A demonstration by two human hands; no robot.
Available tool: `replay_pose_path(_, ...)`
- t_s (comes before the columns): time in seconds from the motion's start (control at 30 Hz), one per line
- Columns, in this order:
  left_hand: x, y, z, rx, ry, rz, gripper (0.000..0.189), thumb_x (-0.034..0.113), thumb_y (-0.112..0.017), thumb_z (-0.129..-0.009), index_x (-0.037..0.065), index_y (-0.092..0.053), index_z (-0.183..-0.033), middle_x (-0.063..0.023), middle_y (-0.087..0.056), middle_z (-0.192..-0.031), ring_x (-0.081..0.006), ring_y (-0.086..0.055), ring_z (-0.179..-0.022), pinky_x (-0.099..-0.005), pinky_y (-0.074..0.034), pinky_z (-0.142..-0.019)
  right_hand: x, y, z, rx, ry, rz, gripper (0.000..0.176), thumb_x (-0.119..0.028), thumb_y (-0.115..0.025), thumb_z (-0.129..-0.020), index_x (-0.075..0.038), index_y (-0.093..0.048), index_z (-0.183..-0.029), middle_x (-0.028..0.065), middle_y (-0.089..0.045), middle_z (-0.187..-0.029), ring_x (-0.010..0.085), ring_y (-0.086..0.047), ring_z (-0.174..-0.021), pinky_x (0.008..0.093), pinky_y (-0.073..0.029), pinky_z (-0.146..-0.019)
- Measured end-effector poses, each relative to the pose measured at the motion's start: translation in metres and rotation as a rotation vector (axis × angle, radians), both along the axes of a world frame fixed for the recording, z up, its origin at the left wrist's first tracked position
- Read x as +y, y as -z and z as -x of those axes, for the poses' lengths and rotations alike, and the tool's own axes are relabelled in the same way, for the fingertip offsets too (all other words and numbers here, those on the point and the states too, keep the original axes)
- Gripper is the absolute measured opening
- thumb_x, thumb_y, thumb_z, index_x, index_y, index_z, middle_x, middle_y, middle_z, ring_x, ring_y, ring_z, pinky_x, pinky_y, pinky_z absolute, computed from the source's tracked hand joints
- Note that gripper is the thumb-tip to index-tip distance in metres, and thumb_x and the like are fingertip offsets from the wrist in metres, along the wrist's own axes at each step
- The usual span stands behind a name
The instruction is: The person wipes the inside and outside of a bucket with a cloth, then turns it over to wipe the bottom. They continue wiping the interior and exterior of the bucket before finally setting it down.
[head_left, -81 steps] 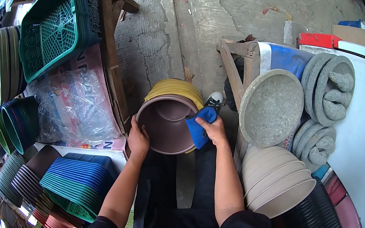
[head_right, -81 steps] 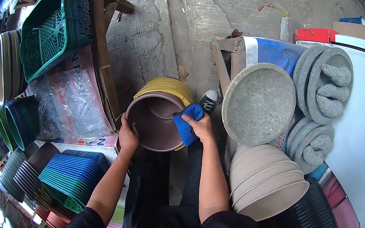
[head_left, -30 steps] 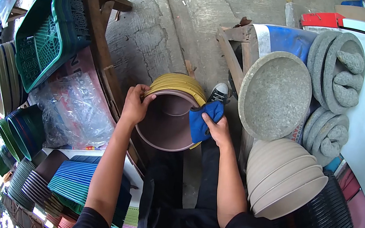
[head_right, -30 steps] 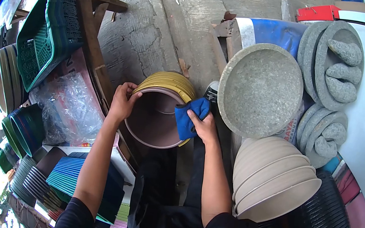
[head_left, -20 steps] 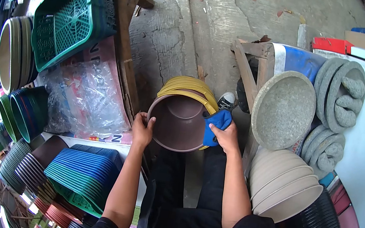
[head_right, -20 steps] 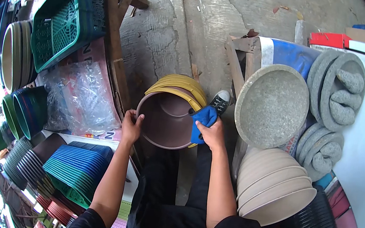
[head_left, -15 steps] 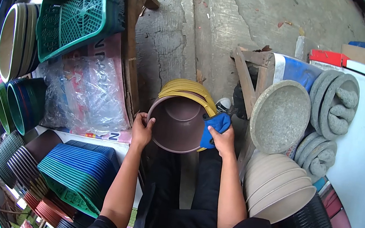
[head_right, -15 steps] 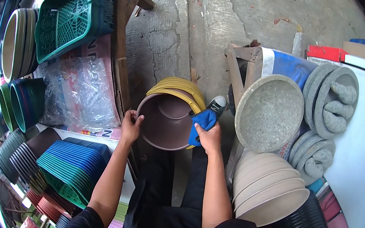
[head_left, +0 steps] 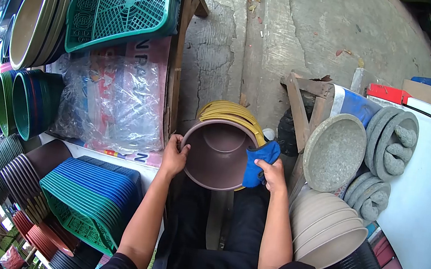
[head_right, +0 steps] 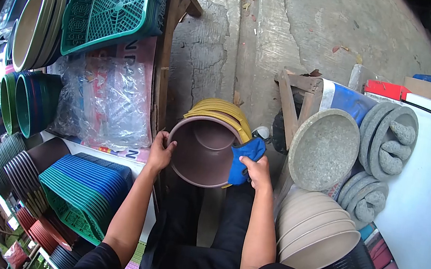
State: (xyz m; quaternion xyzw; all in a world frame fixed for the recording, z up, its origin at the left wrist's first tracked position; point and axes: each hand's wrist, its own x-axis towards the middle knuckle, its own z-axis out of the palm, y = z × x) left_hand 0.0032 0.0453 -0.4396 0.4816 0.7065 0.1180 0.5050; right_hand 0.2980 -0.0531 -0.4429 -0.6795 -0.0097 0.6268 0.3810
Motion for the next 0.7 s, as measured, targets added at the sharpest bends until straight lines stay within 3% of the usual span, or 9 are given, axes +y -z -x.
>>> replay_pose_path(0.17, 0.007, -0.049, -0.001, 0.023, -0.026, 0.095, 0.018, 0.002, -0.065, -0.086, 0.003, -0.05, -0.095, -0.0027, -0.052, -0.081, -0.0117, -0.049, -0.073, -0.0265, -0.044, -0.071, 0.017, -0.062, -0.006, 0.06, 0.037, -0.099, 0.038, -0.002, -0.07, -0.075, 0.0, -0.062, -0.112, 0.0084, -0.068, -0.101, 0.0176, -0.066, -0.088, 0.0337, -0.054, -0.079)
replay_pose_path(0.23, -0.001, -0.06, 0.005, -0.192, -0.057, -0.133, 0.019, 0.001, -0.065, -0.084, 0.003, -0.05, -0.095, -0.0035, -0.051, -0.087, -0.0114, -0.047, -0.076, -0.0263, -0.043, -0.073, 0.025, -0.097, -0.011, 0.048, 0.022, -0.096, 0.038, -0.001, -0.07, -0.075, -0.001, -0.062, -0.112, 0.0079, -0.068, -0.1, 0.0171, -0.066, -0.088, 0.0332, -0.053, -0.08)
replay_pose_path(0.27, 0.004, -0.084, 0.004, -0.228, -0.045, -0.143, 0.023, -0.009, -0.058, -0.077, 0.004, -0.05, -0.095, -0.004, -0.051, -0.092, -0.0124, -0.05, -0.085, -0.0259, -0.044, -0.08, 0.031, -0.116, -0.013, 0.035, -0.009, -0.081, 0.038, -0.001, -0.07, -0.075, 0.0, -0.062, -0.112, 0.0075, -0.068, -0.099, 0.0167, -0.065, -0.087, 0.0329, -0.053, -0.08)
replay_pose_path(0.33, 0.009, -0.134, 0.0, -0.604, -0.299, 0.053, 0.035, -0.015, -0.047, -0.067, 0.004, -0.05, -0.096, -0.0064, -0.056, -0.108, -0.0148, -0.054, -0.102, -0.0269, -0.042, -0.092, 0.045, -0.157, -0.013, -0.001, -0.038, -0.136, 0.036, 0.001, -0.07, -0.075, -0.001, -0.062, -0.11, 0.0066, -0.067, -0.099, 0.0156, -0.065, -0.087, 0.0322, -0.053, -0.081)
replay_pose_path(0.4, 0.0, -0.164, 0.005, -0.786, -0.399, 0.069, 0.044, -0.016, -0.041, -0.06, 0.004, -0.05, -0.097, -0.0099, -0.054, -0.128, -0.0187, -0.052, -0.119, -0.0292, -0.038, -0.102, 0.051, -0.186, -0.015, -0.081, -0.093, -0.183, 0.037, -0.002, -0.072, -0.078, -0.001, -0.06, -0.113, 0.0059, -0.066, -0.101, 0.0148, -0.064, -0.089, 0.0323, -0.052, -0.083)
replay_pose_path(0.43, 0.005, -0.201, 0.0, -0.731, -0.416, 0.134, 0.045, -0.017, -0.041, -0.06, 0.004, -0.049, -0.099, -0.0124, -0.05, -0.139, -0.0218, -0.049, -0.125, -0.0317, -0.037, -0.106, 0.054, -0.204, -0.015, -0.131, -0.132, -0.223, 0.038, -0.003, -0.073, -0.079, -0.001, -0.059, -0.114, 0.0057, -0.066, -0.102, 0.0144, -0.063, -0.09, 0.0323, -0.052, -0.084)
replay_pose_path(0.5, -0.004, -0.22, 0.006, -0.825, -0.481, 0.02, 0.042, -0.017, -0.043, -0.06, 0.009, -0.044, -0.093, -0.0067, -0.057, -0.098, -0.0178, -0.059, -0.088, -0.0308, -0.052, -0.082, 0.061, -0.248, -0.011, -0.138, -0.139, -0.306, 0.037, -0.005, -0.073, -0.081, -0.001, -0.058, -0.115, 0.0056, -0.066, -0.103, 0.0144, -0.063, -0.092, 0.0323, -0.052, -0.085)
replay_pose_path(0.7, -0.004, -0.331, 0.021, -0.906, -0.61, -0.089, 0.044, -0.018, -0.043, -0.06, 0.008, -0.044, -0.096, -0.0087, -0.06, -0.092, -0.0191, -0.062, -0.08, -0.0301, -0.055, -0.073, 0.062, -0.366, 0.01, -0.125, -0.18, -0.547, 0.035, -0.01, -0.073, -0.086, 0.001, -0.058, -0.116, 0.0059, -0.066, -0.106, 0.0149, -0.062, -0.095, 0.0311, -0.05, -0.088)
